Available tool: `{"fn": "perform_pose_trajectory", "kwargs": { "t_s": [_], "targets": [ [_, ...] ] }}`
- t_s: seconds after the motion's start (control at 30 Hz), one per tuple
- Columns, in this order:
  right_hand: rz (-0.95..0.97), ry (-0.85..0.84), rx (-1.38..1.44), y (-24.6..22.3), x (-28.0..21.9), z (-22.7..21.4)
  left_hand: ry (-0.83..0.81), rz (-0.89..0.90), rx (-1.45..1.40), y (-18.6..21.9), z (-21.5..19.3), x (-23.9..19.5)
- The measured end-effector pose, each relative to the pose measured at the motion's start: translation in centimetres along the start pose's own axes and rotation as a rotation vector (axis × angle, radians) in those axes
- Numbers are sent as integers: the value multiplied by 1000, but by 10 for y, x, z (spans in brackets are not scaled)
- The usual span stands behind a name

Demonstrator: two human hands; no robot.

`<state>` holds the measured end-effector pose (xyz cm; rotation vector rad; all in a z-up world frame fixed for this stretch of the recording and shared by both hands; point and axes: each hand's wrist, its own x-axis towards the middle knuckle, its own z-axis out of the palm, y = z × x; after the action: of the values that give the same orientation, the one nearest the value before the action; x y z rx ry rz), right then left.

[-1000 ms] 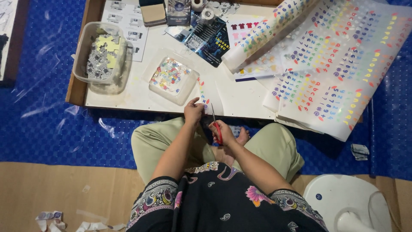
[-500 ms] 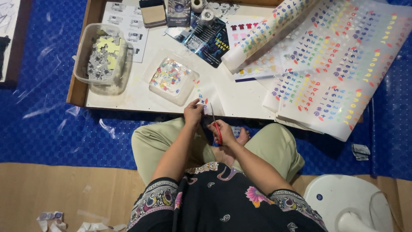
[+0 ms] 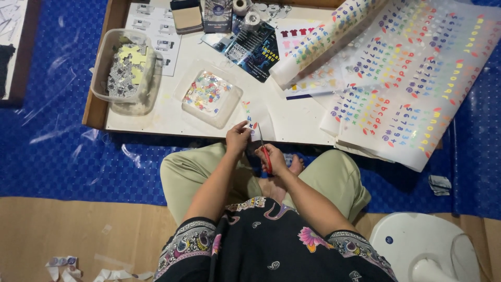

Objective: Cutting out small individual stickers from a printed sheet using scissors

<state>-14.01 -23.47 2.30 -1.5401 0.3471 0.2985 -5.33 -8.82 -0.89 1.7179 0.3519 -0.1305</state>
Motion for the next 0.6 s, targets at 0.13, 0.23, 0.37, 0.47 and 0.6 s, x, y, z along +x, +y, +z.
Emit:
{"fn": "perform_pose_trajectory", "kwargs": {
  "t_s": [0.13, 0.23, 0.37, 0.47, 0.6],
  "targets": [
    [0, -4, 54, -5, -2, 0, -33, 12, 6, 11, -5, -7],
    [-25, 11, 122, -3, 1, 0, -93, 57, 21, 14, -6, -12],
    [-39, 19, 128, -4, 0, -3, -109, 38, -6, 20, -5, -18],
    [-32, 24, 117, -10, -3, -2, -111, 40, 11, 19, -7, -16],
    [-41, 3, 72, 2, 5, -9, -128, -69, -285, 10, -5, -6]
  ]
}}
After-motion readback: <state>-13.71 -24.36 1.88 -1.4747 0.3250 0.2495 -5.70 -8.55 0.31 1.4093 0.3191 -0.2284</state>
